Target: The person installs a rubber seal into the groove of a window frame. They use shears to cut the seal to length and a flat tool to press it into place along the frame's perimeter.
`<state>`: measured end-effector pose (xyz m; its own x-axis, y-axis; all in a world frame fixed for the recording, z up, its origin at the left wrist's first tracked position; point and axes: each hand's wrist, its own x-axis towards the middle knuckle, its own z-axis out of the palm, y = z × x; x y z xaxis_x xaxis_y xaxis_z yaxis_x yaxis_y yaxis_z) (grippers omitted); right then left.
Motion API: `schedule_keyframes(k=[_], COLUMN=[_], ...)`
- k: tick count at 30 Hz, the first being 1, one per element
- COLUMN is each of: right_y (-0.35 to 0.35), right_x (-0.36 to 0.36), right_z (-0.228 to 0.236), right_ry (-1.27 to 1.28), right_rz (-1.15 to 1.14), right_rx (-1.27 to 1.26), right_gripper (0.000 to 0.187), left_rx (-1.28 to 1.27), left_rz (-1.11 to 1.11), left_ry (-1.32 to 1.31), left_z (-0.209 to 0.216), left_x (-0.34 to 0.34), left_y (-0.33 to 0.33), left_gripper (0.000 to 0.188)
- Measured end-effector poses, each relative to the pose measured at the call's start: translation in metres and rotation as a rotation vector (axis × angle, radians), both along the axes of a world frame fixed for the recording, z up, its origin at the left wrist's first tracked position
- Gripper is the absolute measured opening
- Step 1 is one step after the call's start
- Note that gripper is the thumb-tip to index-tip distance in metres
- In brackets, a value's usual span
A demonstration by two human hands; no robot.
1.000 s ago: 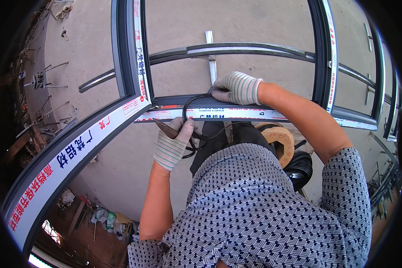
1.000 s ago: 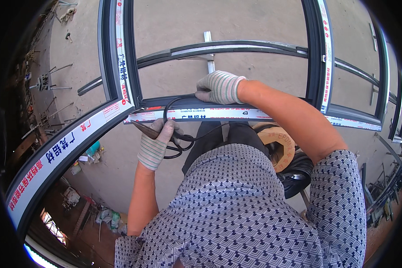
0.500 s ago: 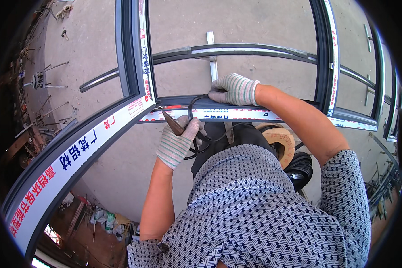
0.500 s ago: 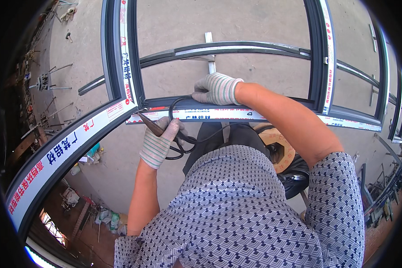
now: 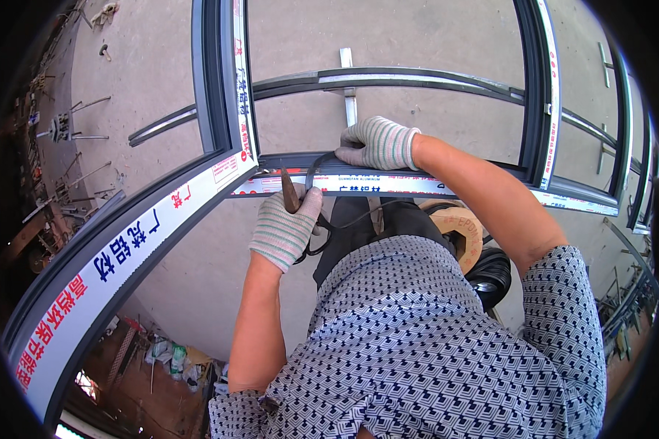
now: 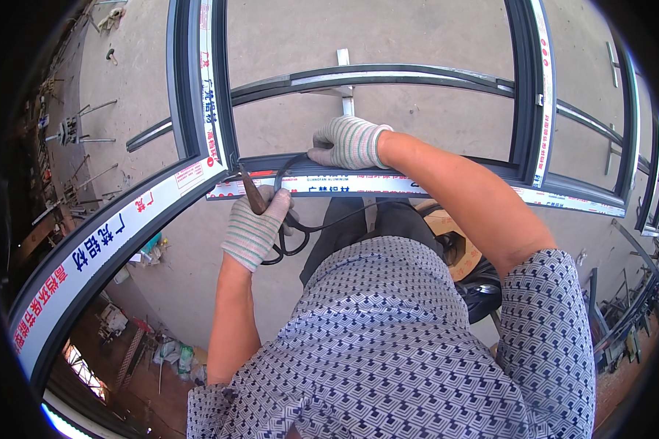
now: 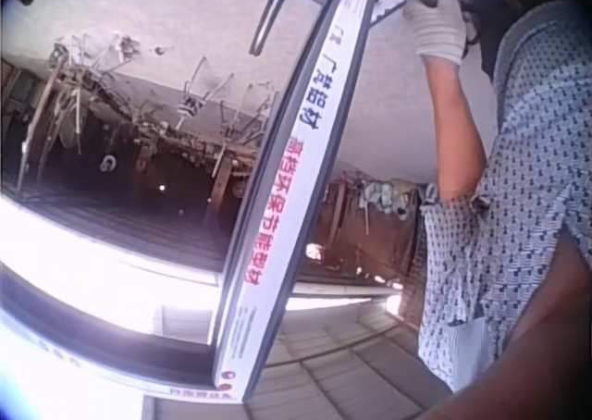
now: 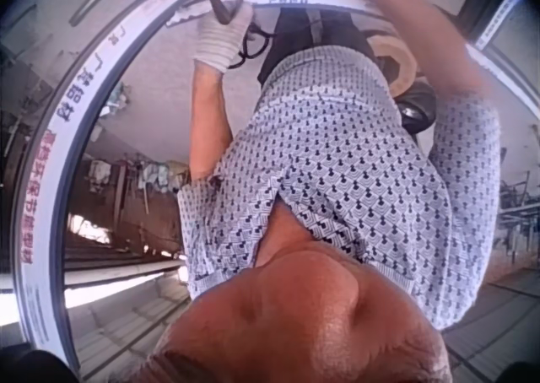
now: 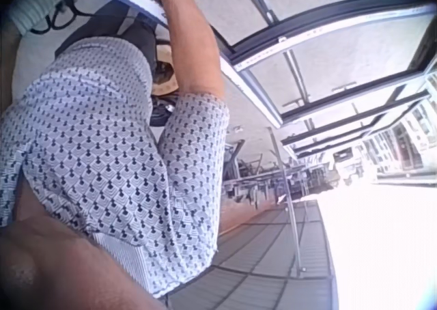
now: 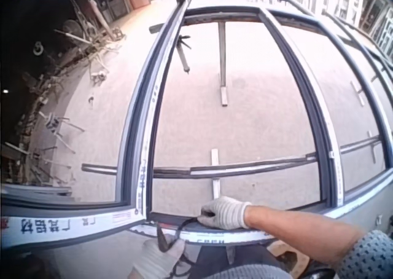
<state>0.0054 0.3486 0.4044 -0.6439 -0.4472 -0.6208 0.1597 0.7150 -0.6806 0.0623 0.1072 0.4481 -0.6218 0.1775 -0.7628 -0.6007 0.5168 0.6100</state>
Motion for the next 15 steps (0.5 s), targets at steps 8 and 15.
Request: schedule_keyframes(k=[8, 15], right_y=[-0.002, -0.002], right_x=[0.003, -0.002], right_z=[0.0, 0.004], right_ry=[0.02, -0.004], right_rz=[0.005, 0.006], right_rx=[0.033, -0.005], right_gripper=[0.036, 0.034], left_rx=[0.018, 0.19], left_rz=[-0.017, 0.124], left_ry=[-0.052, -0.045], left_z=[0.019, 0.008], left_x=[-0.002, 0.009], left_y=[-0.017, -0.026], left_gripper=[0.032, 0.023])
